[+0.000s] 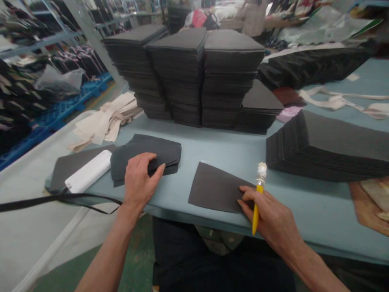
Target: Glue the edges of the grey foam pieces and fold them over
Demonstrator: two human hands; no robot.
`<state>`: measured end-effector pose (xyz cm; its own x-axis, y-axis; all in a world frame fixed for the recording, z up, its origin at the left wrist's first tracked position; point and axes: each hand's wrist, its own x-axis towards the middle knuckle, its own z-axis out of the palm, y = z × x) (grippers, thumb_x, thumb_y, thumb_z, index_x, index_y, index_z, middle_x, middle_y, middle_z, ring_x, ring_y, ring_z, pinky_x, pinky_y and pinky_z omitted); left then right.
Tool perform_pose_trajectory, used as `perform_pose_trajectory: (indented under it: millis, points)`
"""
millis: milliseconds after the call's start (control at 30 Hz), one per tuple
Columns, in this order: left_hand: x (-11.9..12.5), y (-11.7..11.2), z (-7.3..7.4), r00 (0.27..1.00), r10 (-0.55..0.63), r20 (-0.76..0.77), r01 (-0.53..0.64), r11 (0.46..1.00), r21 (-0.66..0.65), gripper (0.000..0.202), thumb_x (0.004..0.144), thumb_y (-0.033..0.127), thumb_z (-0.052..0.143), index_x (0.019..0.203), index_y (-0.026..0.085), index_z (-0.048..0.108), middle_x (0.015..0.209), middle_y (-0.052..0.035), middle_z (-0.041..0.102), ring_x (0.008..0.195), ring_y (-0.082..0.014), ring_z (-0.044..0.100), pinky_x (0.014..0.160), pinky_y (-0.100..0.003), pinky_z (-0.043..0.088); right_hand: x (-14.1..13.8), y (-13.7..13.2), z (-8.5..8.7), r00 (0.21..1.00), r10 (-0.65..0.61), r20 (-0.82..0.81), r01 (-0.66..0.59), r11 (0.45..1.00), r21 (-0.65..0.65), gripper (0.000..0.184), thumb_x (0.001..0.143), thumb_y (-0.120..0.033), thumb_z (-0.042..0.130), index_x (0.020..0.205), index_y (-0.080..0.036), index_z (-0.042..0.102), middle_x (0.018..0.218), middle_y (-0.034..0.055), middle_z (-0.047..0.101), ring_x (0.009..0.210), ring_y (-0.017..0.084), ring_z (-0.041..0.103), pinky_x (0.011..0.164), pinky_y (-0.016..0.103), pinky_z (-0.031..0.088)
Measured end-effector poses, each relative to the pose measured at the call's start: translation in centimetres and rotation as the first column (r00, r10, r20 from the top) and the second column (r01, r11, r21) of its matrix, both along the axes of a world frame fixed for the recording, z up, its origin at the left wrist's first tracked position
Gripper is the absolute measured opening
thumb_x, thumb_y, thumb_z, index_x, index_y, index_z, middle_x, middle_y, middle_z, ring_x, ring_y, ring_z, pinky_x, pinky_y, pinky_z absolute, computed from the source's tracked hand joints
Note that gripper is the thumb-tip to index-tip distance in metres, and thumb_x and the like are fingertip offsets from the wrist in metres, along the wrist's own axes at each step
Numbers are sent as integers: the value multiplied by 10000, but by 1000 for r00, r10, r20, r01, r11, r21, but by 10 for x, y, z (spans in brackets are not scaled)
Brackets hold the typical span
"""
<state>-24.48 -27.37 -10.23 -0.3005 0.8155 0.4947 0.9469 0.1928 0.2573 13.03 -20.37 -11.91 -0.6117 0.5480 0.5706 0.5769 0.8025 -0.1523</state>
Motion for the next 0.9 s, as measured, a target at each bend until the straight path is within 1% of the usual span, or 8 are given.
perform_pose_trajectory:
  millis: [167,233,333,500,633,733,833,900]
  points:
    - [5,13,2,999,30,-37,-34,992,-121,418,959,479,698,1271,202,718,1390,-159,729,1272,-412,643,1082,-553,499,1,0,1,1000,-2,7,2,999,-51,153,1134,-299,547,986,-262,540,1090,66,854,878,213,848,741,317,658]
    - [4,14,5,998,39,-40,-45,986,-160,417,963,484,688,1266,200,721,1381,-160,727,1274,-410,640,1082,-552,499,2,0,1,1000,-4,9,5,998,-66,143,1129,-296,557,992,-262,541,1098,68,854,890,217,849,748,320,661]
    - [0,14,10,999,42,4,-40,980,-194,422,961,492,677,1268,206,725,1346,-149,732,1262,-406,645,1083,-555,502,2,0,1,1000,-15,11,15,998,-64,133,1120,-291,573,995,-263,536,1091,69,857,895,230,852,737,326,662]
    - [-4,17,12,998,34,52,-23,978,-207,443,984,541,605,1240,208,744,1315,-147,734,1265,-408,648,1089,-564,507,1,1,2,1000,-10,12,11,997,-70,121,1109,-283,588,1003,-262,534,1081,69,858,891,238,853,729,333,667]
    - [-12,19,14,997,-8,76,25,974,-223,526,970,632,605,1240,205,751,1293,-152,738,1273,-412,652,1107,-573,504,2,2,0,1000,3,4,-2,997,-79,112,1099,-277,602,1010,-258,536,1088,74,856,902,250,854,743,351,679]
    - [-24,23,18,990,-87,109,111,965,-239,581,937,692,634,1223,201,760,1271,-155,749,1251,-398,666,1114,-560,506,4,3,-1,1000,7,2,-6,997,-82,104,1091,-275,612,1018,-258,539,1098,78,855,909,267,855,724,361,679]
    - [-33,27,22,979,-147,141,179,952,-249,580,911,724,658,1181,222,764,1233,-139,764,1212,-388,684,1096,-554,515,5,3,-1,1000,9,9,-8,996,-90,95,1082,-266,625,1031,-258,545,1097,74,855,910,269,854,735,368,681]
    - [-37,30,25,974,-157,160,195,946,-258,568,893,737,670,1156,243,765,1218,-124,766,1199,-386,689,1086,-554,520,5,3,-1,1000,7,8,-7,996,-93,96,1075,-257,636,1037,-257,548,1095,70,855,911,269,853,742,369,680]
